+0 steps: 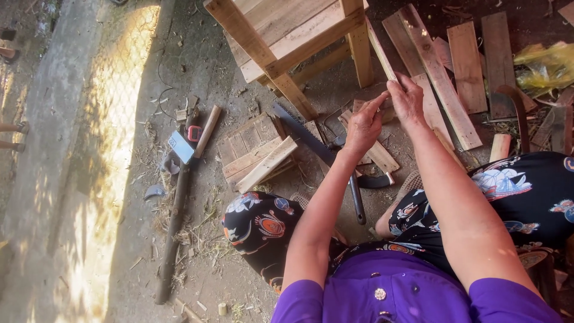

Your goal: The person sits on the ground and assembles small wooden frames from scrap planks, positioning nails and driving them in with a hammer. They pick up planks, align them against a wooden block, hammer nails to join pieces, and place finished frames aside.

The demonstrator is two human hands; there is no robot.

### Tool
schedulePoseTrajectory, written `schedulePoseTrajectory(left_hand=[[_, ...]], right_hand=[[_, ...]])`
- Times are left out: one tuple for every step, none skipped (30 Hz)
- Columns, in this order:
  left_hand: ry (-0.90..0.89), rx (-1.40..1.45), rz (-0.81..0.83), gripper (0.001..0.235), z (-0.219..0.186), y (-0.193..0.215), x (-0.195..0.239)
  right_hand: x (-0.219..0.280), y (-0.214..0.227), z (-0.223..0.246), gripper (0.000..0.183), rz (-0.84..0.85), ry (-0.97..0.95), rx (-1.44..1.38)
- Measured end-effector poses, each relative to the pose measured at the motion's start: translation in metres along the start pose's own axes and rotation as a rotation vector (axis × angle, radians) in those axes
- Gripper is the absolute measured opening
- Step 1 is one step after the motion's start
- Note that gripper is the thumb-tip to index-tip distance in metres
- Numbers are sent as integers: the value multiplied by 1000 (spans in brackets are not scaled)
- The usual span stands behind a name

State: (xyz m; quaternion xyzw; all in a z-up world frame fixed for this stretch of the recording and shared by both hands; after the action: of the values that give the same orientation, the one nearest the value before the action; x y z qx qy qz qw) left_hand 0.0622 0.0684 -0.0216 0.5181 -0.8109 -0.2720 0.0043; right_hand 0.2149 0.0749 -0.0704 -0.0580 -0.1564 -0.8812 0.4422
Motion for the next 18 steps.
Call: schedulePoseTrajectory(left_hand=[[-9,29,-7,44,-5,0,2],[-5,29,-1,44,-3,0,2],[-3,47,2,47,-1,-1,3],[-3,65,5,50,0,-1,3],[-2,66,10,50,3,-3,3],[15,62,-3,46,6,-4,2],[32,58,-16,41,9,-4,2],[33,57,-15,41,3,-2,2],[47,58,-17,39,-2,0,3],[64,60,-18,37,-7,0,4],[67,61,-17,37,-4,-3,7],[69,58,-19,37,-2,-6,7],[71,55,-21,37,0,-9,7],[69,56,-20,37,-2,-9,7],[72,53,-29,36,-4,-8,7],[79,50,-35,35,-5,-7,9],[80,50,-33,35,-6,-7,9],[67,37,-33,37,-7,-6,9]], right_hand=[[-1,3,-2,39,17,15,-1],[3,6,3,39,14,8,-1],[8,8,10,38,38,24,1],[11,10,18,38,60,43,3],[8,10,11,38,56,39,2],[4,9,7,36,72,57,-18],[0,7,2,35,87,75,-38],[0,7,2,35,87,73,-39],[1,7,2,34,72,74,-2],[2,8,1,33,57,74,36],[5,10,-2,33,57,71,38],[6,12,-3,34,54,67,52],[6,14,-5,34,50,64,66],[3,14,-6,34,48,65,65],[0,14,-9,34,44,61,61],[-2,14,-13,34,40,52,58],[2,16,-10,34,40,49,57],[5,17,-6,34,60,62,41]])
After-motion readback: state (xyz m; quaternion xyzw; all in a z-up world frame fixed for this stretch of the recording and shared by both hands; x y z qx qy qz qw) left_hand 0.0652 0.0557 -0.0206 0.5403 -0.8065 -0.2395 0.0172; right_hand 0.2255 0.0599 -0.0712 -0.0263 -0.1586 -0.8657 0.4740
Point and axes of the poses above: each hand's wrist, its own x-axis away from the middle knuckle, its own y-axis out of the back of the hand, z = x × y, the point moved 5 cm from there along -x, towards the middle knuckle, and after that the axes turned 6 degrees about -y, right-handed, at the moved point
